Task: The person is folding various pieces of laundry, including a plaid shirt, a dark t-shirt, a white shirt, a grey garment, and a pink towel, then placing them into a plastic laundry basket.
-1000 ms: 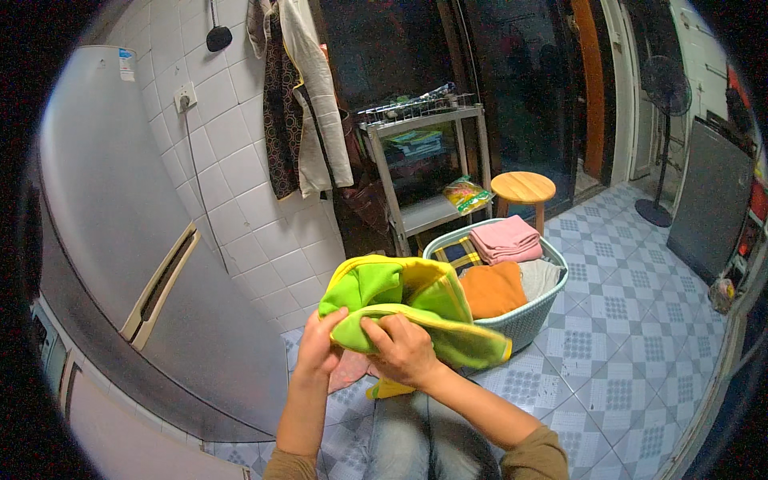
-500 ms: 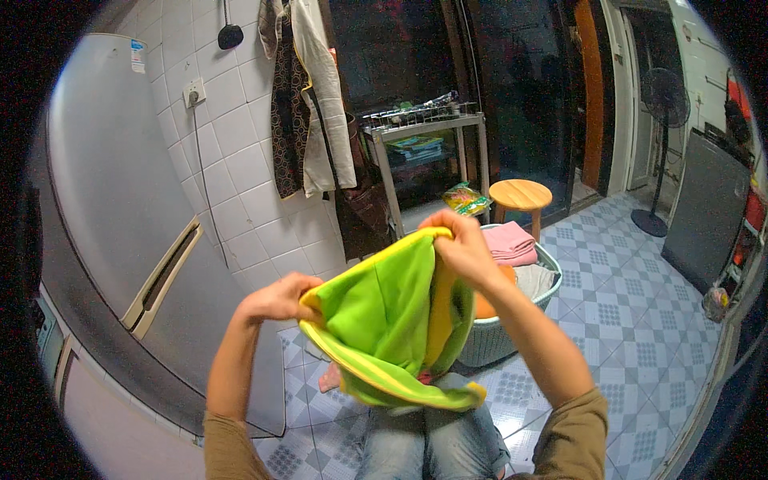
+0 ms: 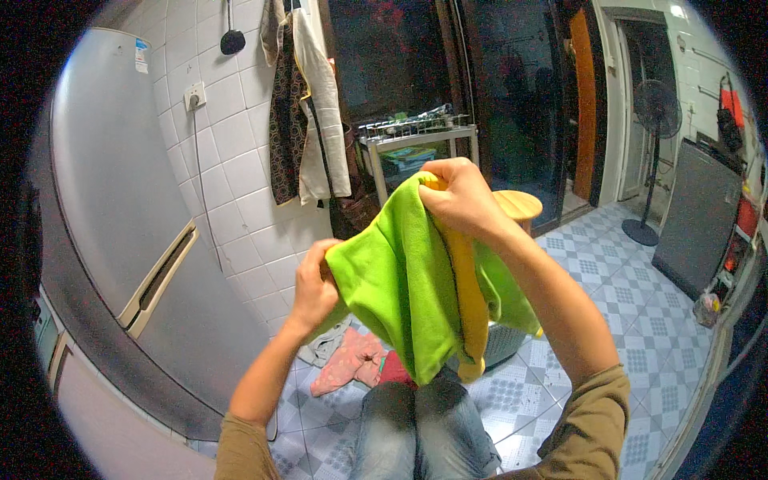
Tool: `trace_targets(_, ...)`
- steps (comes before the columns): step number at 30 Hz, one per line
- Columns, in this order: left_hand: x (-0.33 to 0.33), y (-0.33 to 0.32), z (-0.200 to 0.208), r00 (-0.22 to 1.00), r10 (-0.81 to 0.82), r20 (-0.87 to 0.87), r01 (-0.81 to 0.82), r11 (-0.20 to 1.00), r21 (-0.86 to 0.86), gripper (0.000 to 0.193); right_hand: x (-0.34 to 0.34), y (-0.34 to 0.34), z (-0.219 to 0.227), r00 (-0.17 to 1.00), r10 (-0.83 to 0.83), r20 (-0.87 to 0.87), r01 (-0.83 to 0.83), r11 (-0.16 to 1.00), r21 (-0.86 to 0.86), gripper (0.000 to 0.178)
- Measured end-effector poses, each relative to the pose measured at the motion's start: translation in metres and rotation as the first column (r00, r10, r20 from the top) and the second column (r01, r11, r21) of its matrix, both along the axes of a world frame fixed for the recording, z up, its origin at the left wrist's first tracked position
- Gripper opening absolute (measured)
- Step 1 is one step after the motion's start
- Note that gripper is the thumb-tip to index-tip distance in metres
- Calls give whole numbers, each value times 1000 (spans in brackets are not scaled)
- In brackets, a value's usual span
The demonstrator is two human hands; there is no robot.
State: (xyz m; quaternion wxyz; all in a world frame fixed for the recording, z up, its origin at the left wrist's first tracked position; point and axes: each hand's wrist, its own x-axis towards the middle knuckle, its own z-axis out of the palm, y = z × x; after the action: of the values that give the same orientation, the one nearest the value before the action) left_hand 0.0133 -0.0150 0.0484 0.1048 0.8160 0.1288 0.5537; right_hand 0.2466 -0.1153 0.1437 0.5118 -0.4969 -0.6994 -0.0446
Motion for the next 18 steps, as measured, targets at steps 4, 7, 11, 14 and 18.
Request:
trace_targets(4, 17, -3, -27, 985, 19, 173, 0, 994, -111, 17, 4, -6, -12, 986, -25, -167, 12, 997, -79, 19)
trace_targets(7, 18, -3, -19, 987, 49, 156, -72, 986, 149, 21, 4, -19, -11, 972, -89, -216, 48, 981, -187, 21)
trace_targets(11, 6, 0, 10, 999, 18, 29, -25, 959, 281, 20, 25, -23, -16, 975, 9, -220, -71, 959, -275, 19)
trace_targets(14, -3, 15, 40, 995, -93, 17, 92, 995, 43, 8, 33, -32, -4, 971, 119, -208, -177, 940, -291, 18)
trace_targets(18, -17, 20, 97, 924, -371, -93, 338, 905, -258, 12, 47, -32, 21, 947, 209, -244, -283, 901, -328, 23)
